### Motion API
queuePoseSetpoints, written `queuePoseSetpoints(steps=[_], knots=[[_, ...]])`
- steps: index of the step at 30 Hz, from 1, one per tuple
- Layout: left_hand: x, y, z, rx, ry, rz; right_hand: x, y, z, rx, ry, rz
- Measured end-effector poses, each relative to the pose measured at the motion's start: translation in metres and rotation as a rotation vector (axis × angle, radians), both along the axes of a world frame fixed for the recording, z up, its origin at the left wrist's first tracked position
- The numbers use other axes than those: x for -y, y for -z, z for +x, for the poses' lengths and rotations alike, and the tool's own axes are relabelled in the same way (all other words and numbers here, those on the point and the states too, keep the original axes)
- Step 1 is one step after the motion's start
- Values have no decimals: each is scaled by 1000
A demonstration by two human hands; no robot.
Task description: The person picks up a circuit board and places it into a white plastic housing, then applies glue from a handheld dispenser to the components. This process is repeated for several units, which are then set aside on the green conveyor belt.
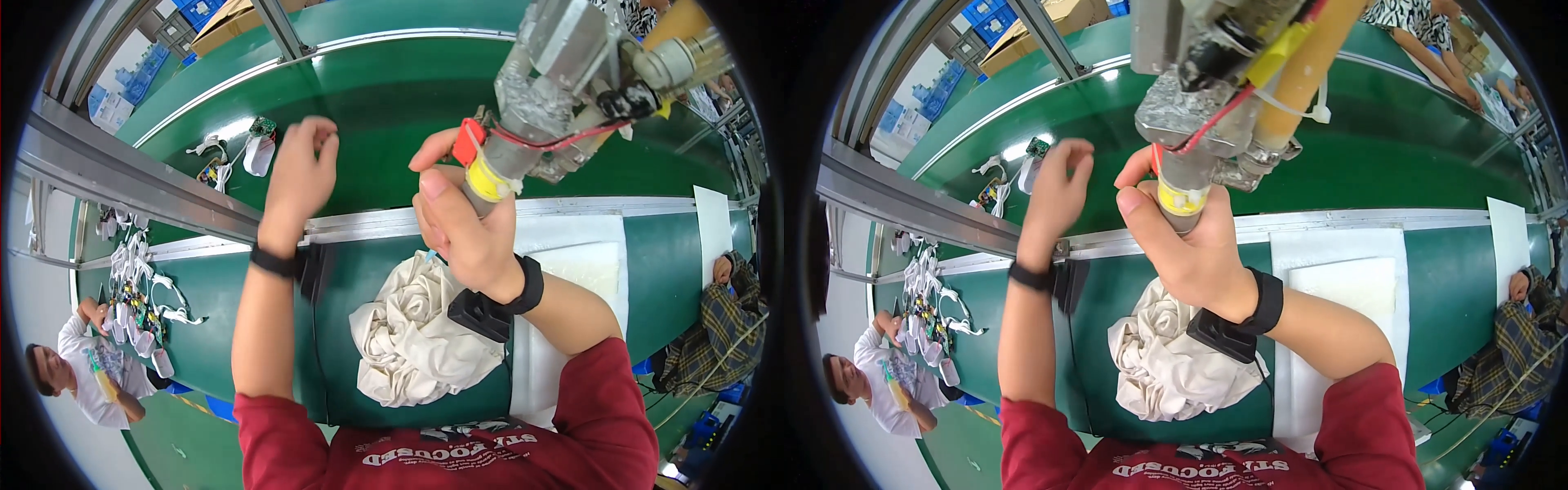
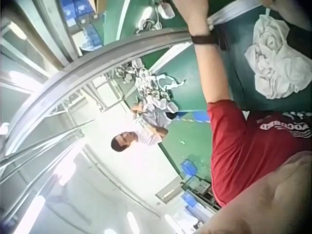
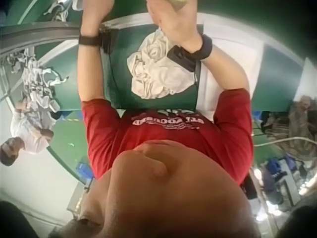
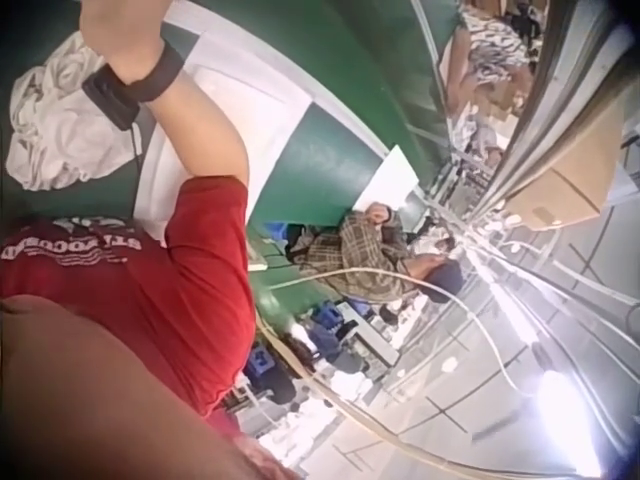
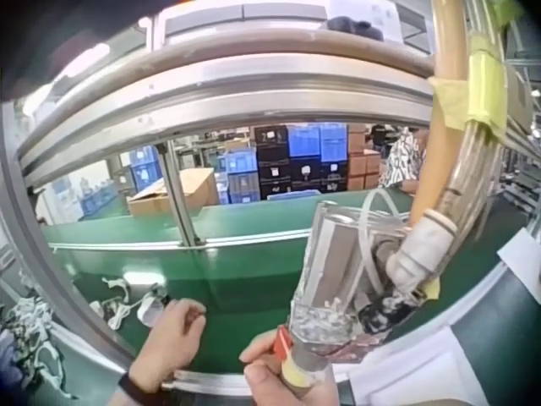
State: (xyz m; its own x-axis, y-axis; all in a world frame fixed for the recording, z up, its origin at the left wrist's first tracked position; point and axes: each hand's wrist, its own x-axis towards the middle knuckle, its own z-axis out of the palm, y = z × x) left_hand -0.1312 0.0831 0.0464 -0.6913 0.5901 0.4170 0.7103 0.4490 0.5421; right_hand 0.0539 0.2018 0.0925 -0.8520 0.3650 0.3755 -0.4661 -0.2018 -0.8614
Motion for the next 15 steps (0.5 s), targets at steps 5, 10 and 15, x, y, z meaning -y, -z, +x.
queuePoseSetpoints(steps=[5, 10, 15], knots=[[-41, 2, -79, -281, -443, -502, -8, 3, 1, -31, -24, -9], [-37, 10, -116, -242, -831, -778, -12, 6, 2, -31, -22, -12], [-24, 31, -145, 133, -803, -794, -16, 10, 3, -13, 2, 0]])
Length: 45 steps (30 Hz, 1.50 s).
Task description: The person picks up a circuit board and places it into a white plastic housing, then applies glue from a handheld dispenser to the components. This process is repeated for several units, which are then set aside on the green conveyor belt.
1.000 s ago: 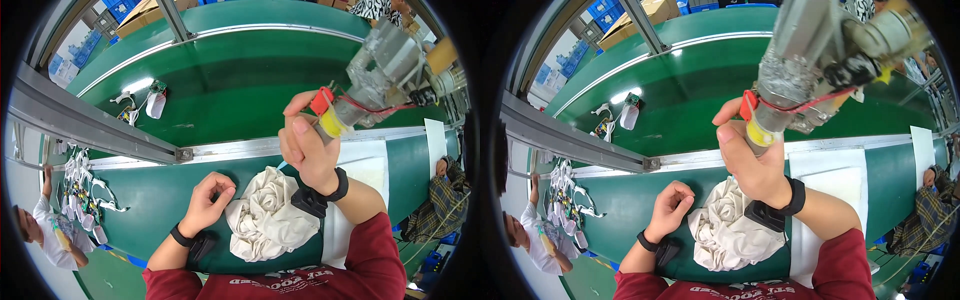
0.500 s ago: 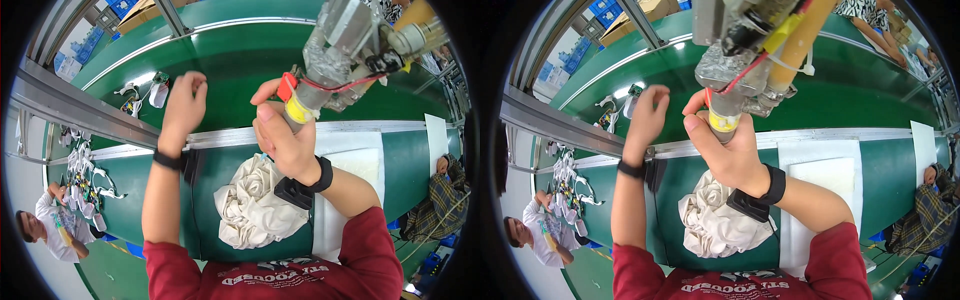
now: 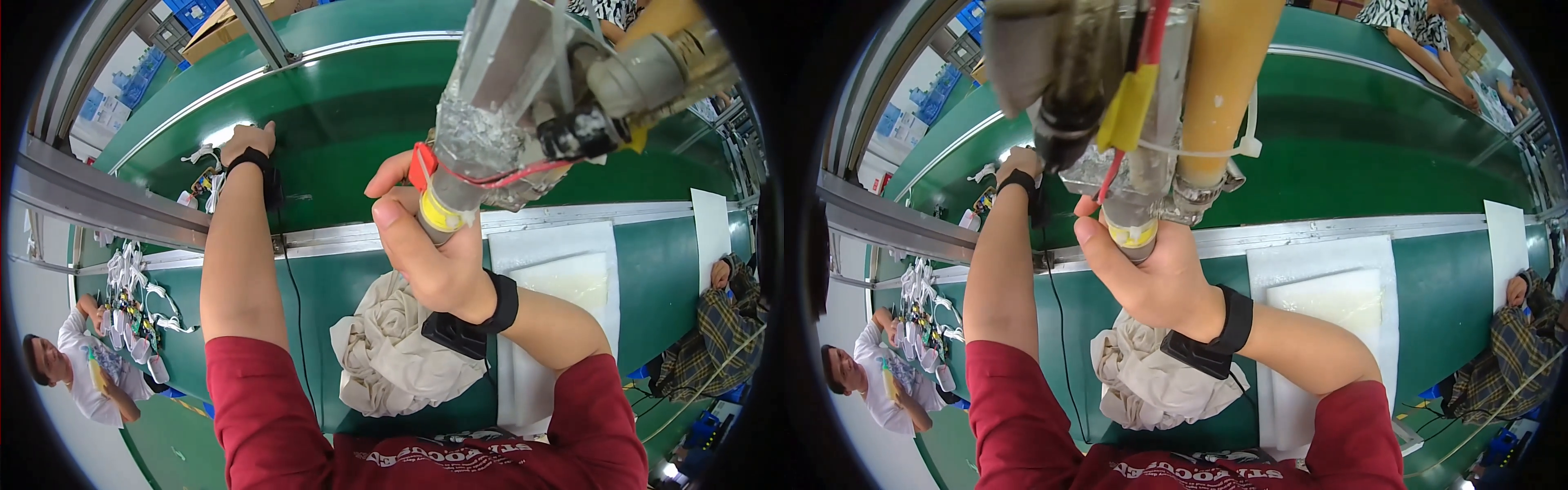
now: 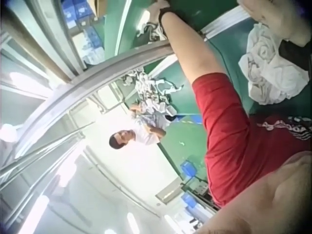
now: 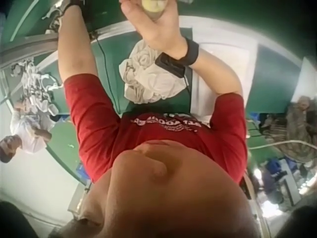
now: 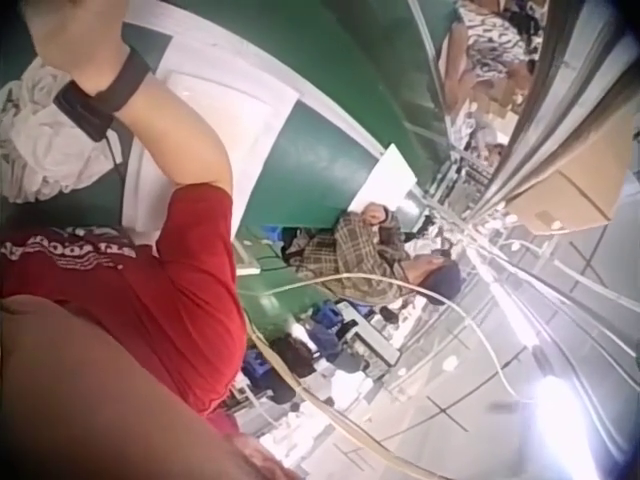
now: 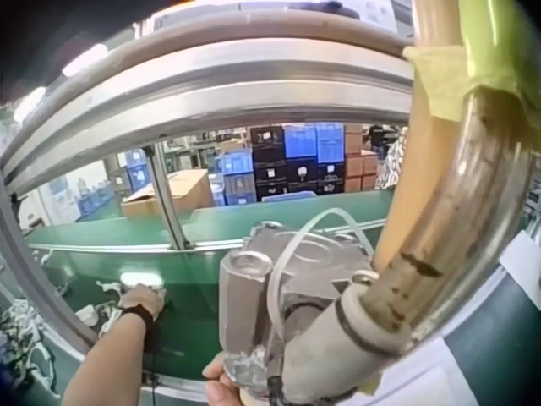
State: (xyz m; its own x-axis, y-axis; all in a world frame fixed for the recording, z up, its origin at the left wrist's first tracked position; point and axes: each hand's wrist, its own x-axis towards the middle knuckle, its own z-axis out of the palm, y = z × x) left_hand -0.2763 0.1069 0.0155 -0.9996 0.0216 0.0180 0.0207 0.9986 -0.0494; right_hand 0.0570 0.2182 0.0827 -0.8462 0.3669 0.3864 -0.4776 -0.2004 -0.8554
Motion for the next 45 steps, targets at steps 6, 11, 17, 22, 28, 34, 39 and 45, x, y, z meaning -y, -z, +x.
queuePoseSetpoints(steps=[6, 11, 17, 22, 28, 34, 39, 45], knots=[[24, 14, -38, -113, 218, 280, 4, -4, -1, -1, -9, -6], [-17, -33, 6, 177, 104, 1437, 0, 2, -2, 5, 5, -13], [-6, -63, 58, 822, 104, 2738, -2, 0, -2, -1, 13, -43], [28, -23, 157, 1264, -124, 2484, -5, -2, -4, -8, 13, -31], [40, -14, 222, 1186, -54, 2003, -7, -14, -4, 0, -6, -63], [42, -3, 235, 1274, 129, 1816, -15, -18, -5, 85, 80, 4], [40, -12, 242, 1392, 343, 1568, -16, -26, -6, 102, 31, -5], [41, -7, 249, 1431, 630, 1371, -11, -21, -5, 118, -23, -60]])
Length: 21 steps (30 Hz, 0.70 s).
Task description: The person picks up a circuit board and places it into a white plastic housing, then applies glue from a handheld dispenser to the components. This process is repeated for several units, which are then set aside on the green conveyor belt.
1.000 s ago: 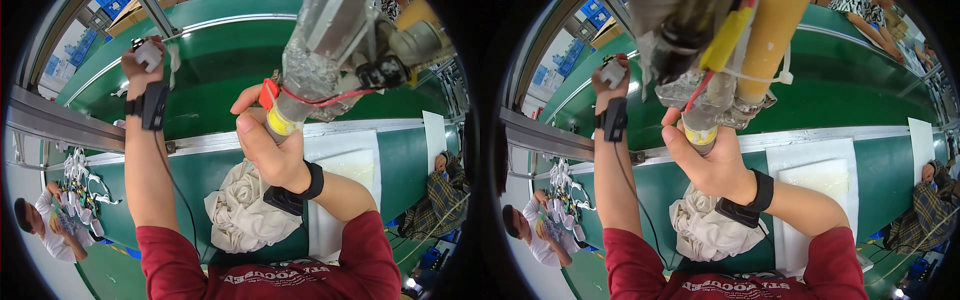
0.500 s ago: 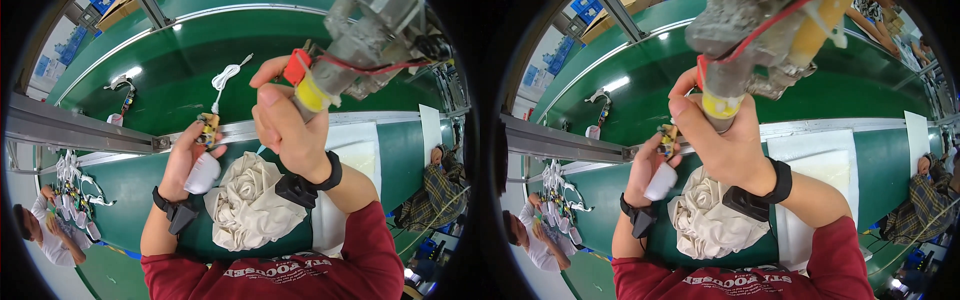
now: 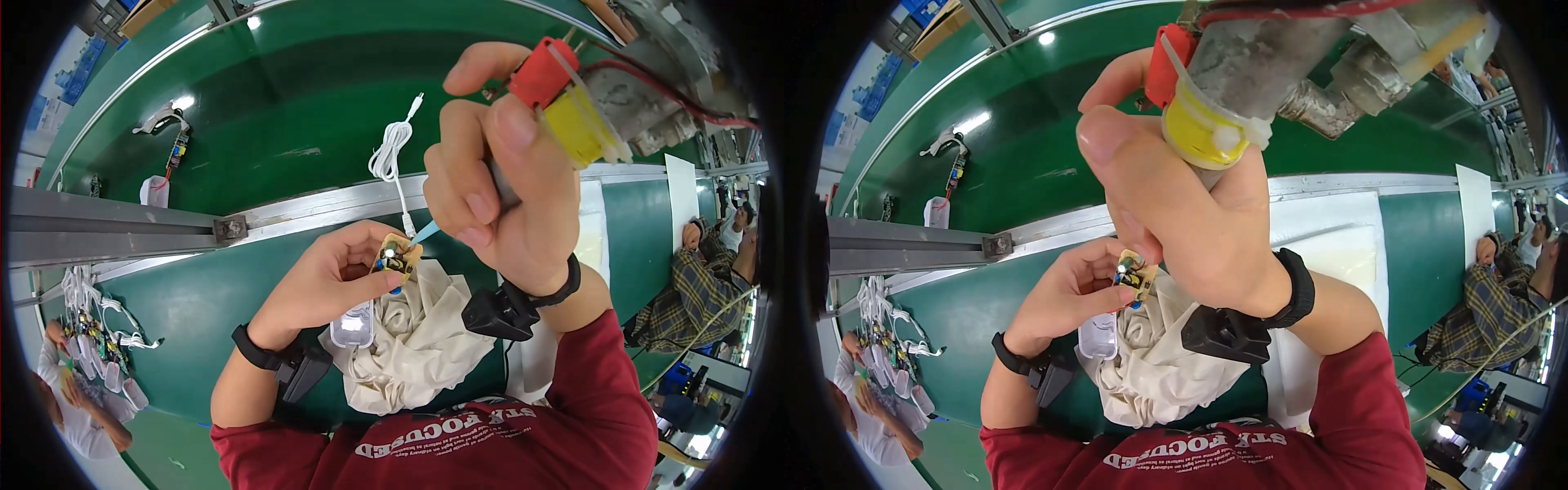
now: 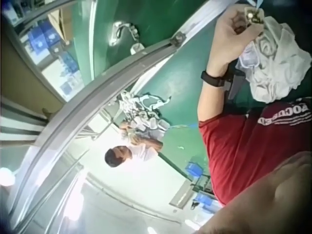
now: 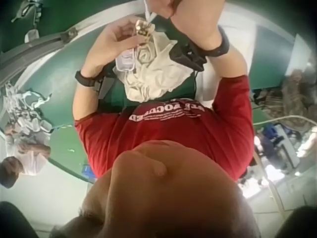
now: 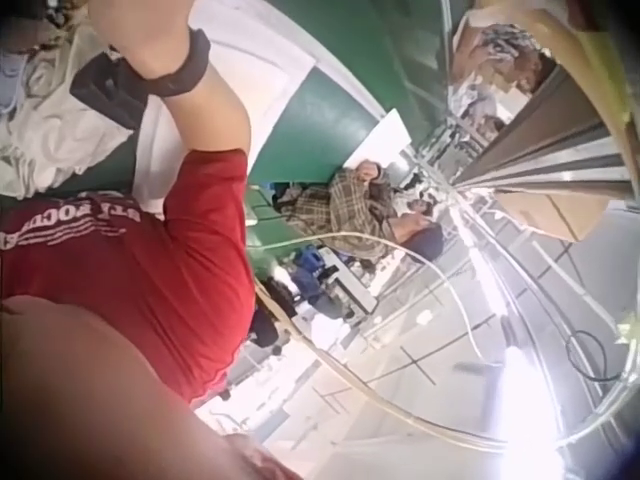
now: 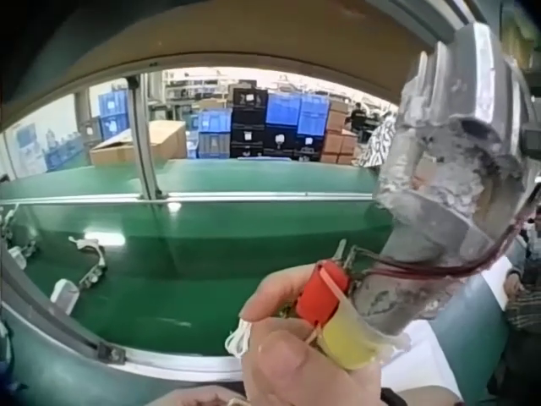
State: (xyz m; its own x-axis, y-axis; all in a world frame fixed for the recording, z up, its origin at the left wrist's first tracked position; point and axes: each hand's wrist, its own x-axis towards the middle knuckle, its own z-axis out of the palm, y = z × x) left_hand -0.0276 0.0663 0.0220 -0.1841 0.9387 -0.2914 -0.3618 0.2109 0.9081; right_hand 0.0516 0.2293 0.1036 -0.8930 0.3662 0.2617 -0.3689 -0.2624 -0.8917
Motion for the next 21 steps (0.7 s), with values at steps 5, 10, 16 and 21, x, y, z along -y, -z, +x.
queuePoseSetpoints(steps=[5, 10, 16, 21], knots=[[-3, 1, 3, 55, 0, 0, 11, 7, 0, 38, 106, -65], [-2, 0, 3, 46, -7, -8, 17, 13, 0, 59, 131, -37], [0, 1, 2, 58, -10, 37, 20, 13, 0, 72, 120, -2], [4, 1, 2, 54, -5, 31, 22, 12, -1, 72, 121, 11]])
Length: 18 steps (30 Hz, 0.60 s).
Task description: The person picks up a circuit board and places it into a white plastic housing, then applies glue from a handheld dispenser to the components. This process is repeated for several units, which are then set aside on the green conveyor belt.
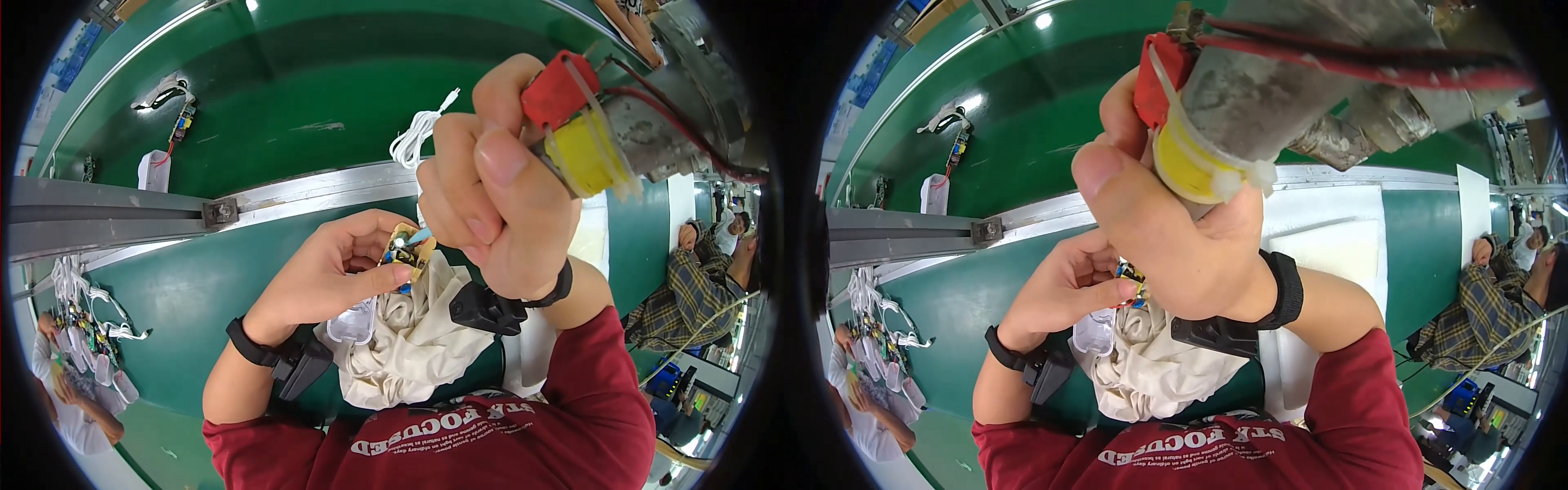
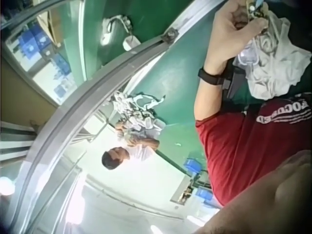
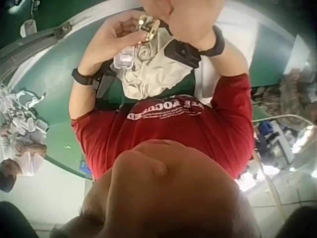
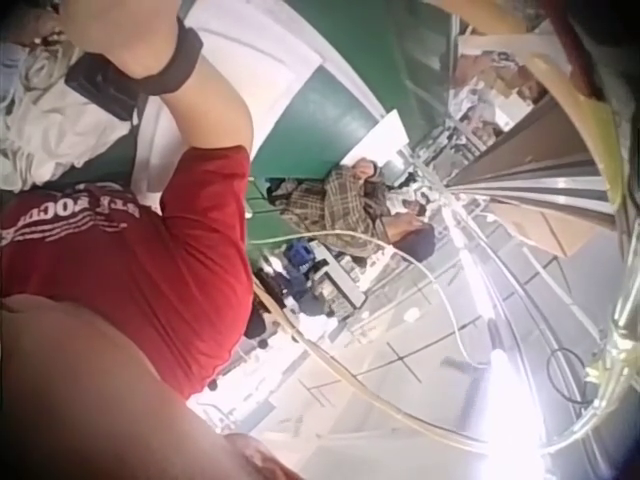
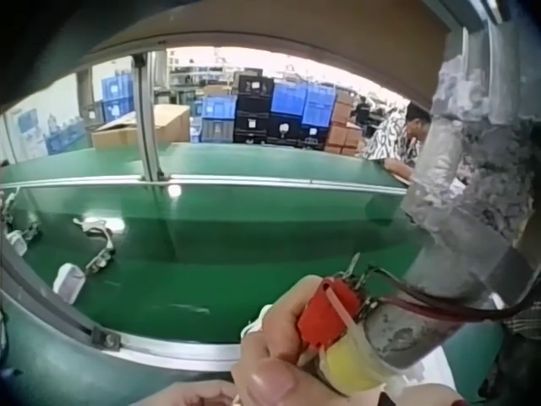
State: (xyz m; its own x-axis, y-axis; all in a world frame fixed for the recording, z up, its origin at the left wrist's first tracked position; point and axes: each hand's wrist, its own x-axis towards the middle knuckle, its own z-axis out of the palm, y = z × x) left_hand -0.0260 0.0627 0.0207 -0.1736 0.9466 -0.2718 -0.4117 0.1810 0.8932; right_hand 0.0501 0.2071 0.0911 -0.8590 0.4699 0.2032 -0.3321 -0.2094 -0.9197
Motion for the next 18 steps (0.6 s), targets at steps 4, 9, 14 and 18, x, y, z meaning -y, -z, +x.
queuePoseSetpoints(steps=[4, 9, 14, 18], knots=[[2, 2, -1, -6, 5, 21, 2, -1, -2, -4, 2, 15], [5, 1, -3, -12, 7, 15, 4, -3, -4, -6, 10, 32], [8, 1, -4, -25, 15, 12, 6, -5, -6, -8, 19, 42], [10, 2, -5, -28, 12, 20, 8, -6, -7, -16, 28, 45]])
